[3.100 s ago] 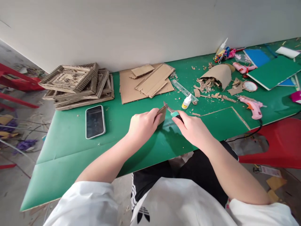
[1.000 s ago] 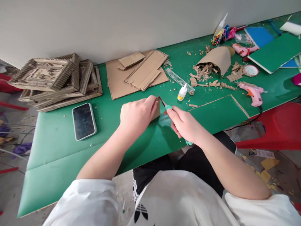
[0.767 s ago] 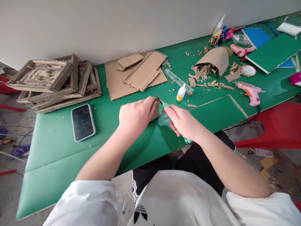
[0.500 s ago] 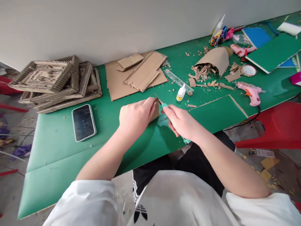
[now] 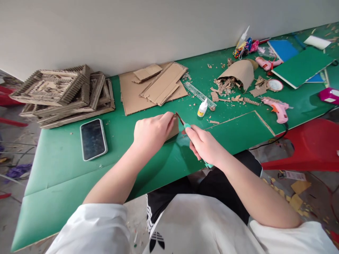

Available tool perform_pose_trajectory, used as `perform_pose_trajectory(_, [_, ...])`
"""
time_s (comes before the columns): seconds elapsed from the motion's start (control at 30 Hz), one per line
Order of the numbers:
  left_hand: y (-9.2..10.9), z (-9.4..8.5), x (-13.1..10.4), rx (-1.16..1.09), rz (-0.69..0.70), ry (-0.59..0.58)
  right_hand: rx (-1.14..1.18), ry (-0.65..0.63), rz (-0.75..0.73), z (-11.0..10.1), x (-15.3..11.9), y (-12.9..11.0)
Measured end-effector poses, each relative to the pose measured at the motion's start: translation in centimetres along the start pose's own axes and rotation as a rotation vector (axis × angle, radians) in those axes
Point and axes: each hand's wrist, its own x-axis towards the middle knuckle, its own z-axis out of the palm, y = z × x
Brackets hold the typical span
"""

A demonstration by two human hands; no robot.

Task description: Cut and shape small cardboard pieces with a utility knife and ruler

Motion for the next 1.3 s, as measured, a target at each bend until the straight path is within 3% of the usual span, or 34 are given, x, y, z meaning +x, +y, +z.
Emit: perform_pose_trajectory(1.3, [0.24,0.08,-0.21,-0.017,-0.005,0.020,0.006,0.010,0.012,0.30,-0.33,0.03])
